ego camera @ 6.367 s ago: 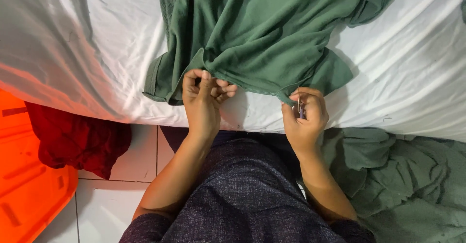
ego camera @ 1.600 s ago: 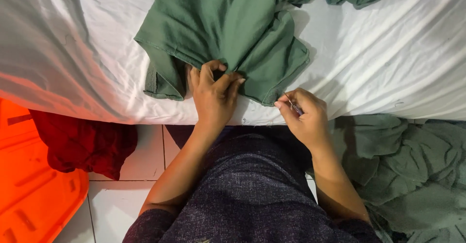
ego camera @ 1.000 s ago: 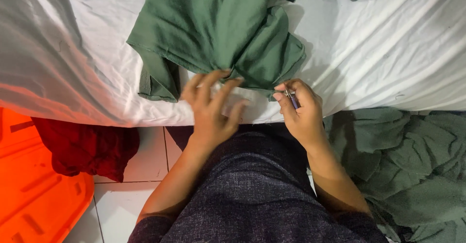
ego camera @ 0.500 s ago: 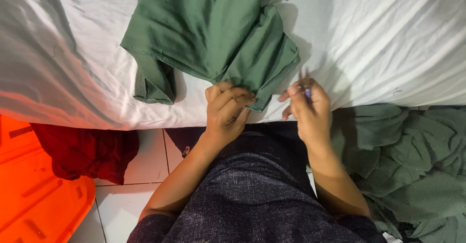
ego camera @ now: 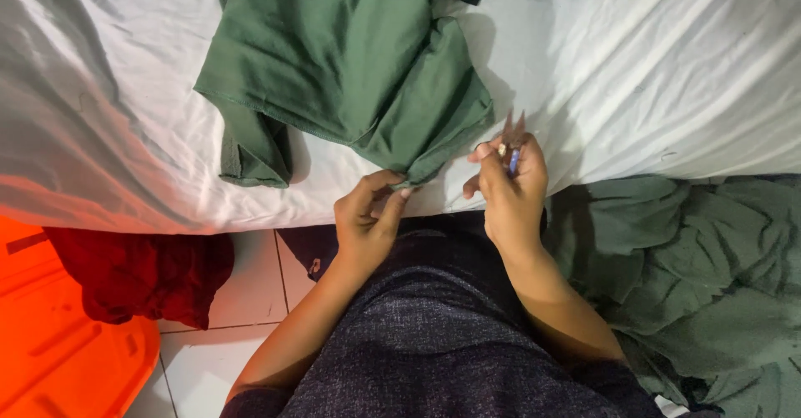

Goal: A person is performing quality control on a green garment by inspecting seams and using a thread trimmer to remove loose threads.

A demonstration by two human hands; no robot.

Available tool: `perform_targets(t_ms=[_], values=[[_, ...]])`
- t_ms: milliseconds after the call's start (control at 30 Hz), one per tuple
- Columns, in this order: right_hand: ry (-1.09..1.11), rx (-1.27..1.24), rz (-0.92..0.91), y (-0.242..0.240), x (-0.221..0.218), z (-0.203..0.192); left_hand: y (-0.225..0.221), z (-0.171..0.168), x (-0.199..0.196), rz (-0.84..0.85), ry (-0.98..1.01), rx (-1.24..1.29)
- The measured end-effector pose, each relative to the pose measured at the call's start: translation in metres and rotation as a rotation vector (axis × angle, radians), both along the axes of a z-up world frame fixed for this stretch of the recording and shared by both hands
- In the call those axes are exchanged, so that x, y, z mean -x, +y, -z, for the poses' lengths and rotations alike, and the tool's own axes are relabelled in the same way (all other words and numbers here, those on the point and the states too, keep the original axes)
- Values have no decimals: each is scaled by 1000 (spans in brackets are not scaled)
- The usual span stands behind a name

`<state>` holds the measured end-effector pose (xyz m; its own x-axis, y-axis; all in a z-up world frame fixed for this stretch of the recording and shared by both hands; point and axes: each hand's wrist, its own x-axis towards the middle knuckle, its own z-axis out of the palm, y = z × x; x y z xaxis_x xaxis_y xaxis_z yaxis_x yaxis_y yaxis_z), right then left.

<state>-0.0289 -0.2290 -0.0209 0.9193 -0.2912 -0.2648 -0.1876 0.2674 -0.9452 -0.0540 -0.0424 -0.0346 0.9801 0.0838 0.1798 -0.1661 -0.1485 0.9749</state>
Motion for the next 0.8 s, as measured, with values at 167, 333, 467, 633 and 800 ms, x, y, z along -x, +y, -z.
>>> perform_targets(t_ms=[167,333,467,633,800], values=[[-19,405,-3,-12,-19,-19,3,-8,-3,19,168,262],[-216,821,-102,-18,-36,-11,0,-17,-6,-16,166,383],[-440,1047,-18,-19,-44,-5,1,-20,-12,-87,172,376],[-439,994,-45,-22,-34,-25,14,3,-18,-81,161,474],[-337,824,-107,-23,-23,-30,19,8,-15,-70,195,526]])
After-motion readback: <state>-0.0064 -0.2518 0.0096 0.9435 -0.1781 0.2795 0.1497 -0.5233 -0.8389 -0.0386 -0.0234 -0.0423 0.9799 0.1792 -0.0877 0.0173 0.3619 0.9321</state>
